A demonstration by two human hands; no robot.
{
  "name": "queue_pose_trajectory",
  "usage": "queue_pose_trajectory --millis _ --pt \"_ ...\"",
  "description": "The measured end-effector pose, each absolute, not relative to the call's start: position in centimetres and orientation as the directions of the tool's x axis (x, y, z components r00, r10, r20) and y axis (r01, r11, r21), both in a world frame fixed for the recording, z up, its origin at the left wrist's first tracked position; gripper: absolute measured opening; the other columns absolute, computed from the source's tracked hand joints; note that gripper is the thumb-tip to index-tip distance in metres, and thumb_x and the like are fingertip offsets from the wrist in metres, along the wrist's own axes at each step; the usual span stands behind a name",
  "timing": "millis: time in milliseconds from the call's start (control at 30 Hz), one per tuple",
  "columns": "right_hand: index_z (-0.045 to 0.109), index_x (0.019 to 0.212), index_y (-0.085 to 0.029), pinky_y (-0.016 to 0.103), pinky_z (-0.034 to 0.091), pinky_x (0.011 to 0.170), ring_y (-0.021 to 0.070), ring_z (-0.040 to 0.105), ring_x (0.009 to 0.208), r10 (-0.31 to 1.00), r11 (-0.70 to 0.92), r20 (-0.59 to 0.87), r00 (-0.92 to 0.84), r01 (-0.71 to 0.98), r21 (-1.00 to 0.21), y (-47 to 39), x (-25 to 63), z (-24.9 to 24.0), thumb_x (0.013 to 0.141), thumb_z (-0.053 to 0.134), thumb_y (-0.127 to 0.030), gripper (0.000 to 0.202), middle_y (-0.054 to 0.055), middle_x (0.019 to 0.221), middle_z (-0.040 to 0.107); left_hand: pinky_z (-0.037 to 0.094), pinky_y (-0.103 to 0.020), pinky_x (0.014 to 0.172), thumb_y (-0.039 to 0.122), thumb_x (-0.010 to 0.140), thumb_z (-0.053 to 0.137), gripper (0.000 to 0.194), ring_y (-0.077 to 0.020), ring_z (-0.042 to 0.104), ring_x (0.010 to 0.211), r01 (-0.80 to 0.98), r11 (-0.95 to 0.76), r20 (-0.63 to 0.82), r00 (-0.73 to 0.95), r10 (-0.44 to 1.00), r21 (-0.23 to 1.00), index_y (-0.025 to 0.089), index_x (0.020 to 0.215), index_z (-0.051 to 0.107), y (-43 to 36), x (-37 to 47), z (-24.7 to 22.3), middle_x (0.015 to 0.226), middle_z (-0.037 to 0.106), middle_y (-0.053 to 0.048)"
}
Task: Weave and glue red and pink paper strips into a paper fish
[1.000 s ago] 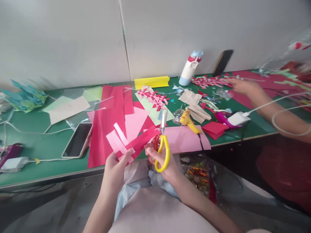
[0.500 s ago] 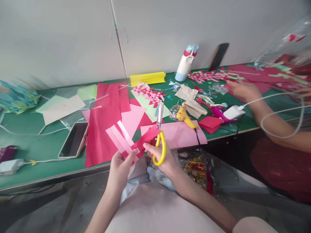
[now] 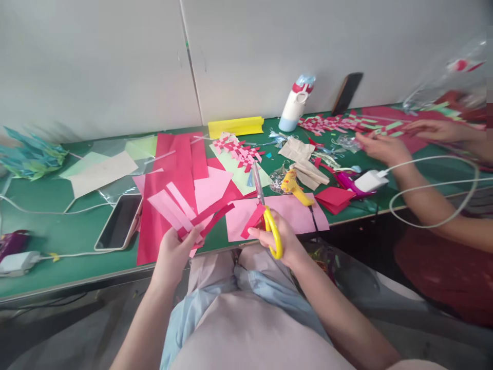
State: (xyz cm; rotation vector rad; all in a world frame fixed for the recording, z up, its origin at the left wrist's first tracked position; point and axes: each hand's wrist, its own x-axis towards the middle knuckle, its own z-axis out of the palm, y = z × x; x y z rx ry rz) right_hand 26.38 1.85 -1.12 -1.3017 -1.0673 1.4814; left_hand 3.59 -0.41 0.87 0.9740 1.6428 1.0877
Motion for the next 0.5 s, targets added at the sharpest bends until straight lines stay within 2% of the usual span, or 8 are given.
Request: queue_pose_trajectory --millis 200,333,433,500 --pt "0.048 0.088 -0.022 0.027 0.047 0.052 0.0165 0.060 0.061 0.974 -0.222 -0.225 0.015 0.238 -0.946 4.1 28.8 -2.7 0.051 0.085 -0.030 0.053 -0.004 0.070 0.061 0.051 -0.030 0.065 0.048 0.063 0.079 0.042 -0.0177 0.063 0.063 0.187 0.243 -0.193 -0.252 0.948 0.952 0.015 0.085 0.065 1.1 1.4 1.9 0.065 0.066 -0.002" --pt "0.048 0.088 -0.024 0.030 0.049 0.056 0.0193 0.062 0.061 0.978 -0.188 -0.207 -0.019 0.345 -0.919 5.0 29.8 -2.7 0.056 0.083 -0.029 0.047 -0.002 0.071 0.064 0.049 -0.028 0.062 0.047 0.060 0.081 0.037 -0.0174 0.061 0.063 0.218 0.246 -0.195 -0.230 0.953 0.944 0.015 0.071 0.066 1.4 0.4 2.5 0.063 0.065 -0.004" --pt "0.049 0.086 -0.024 0.031 0.049 0.059 0.0219 0.065 0.068 0.989 -0.133 -0.143 0.026 0.560 -0.818 5.9 30.6 -2.8 0.061 0.080 -0.026 0.040 0.001 0.075 0.066 0.042 -0.024 0.050 0.044 0.054 0.084 0.033 -0.0160 0.056 0.057 0.226 0.260 -0.208 -0.231 0.951 0.939 0.017 0.061 0.066 1.6 -0.3 2.8 0.058 0.062 -0.004" --pt "0.050 0.086 -0.023 0.032 0.048 0.060 0.0232 0.066 0.069 0.992 -0.121 -0.108 0.061 0.669 -0.733 6.7 31.2 -2.9 0.063 0.079 -0.024 0.037 0.002 0.074 0.066 0.031 -0.022 0.041 0.039 0.049 0.087 0.033 -0.0115 0.046 0.045 0.253 0.279 -0.231 -0.203 0.952 0.926 0.019 0.051 0.060 1.8 -0.7 2.9 0.048 0.053 0.001"
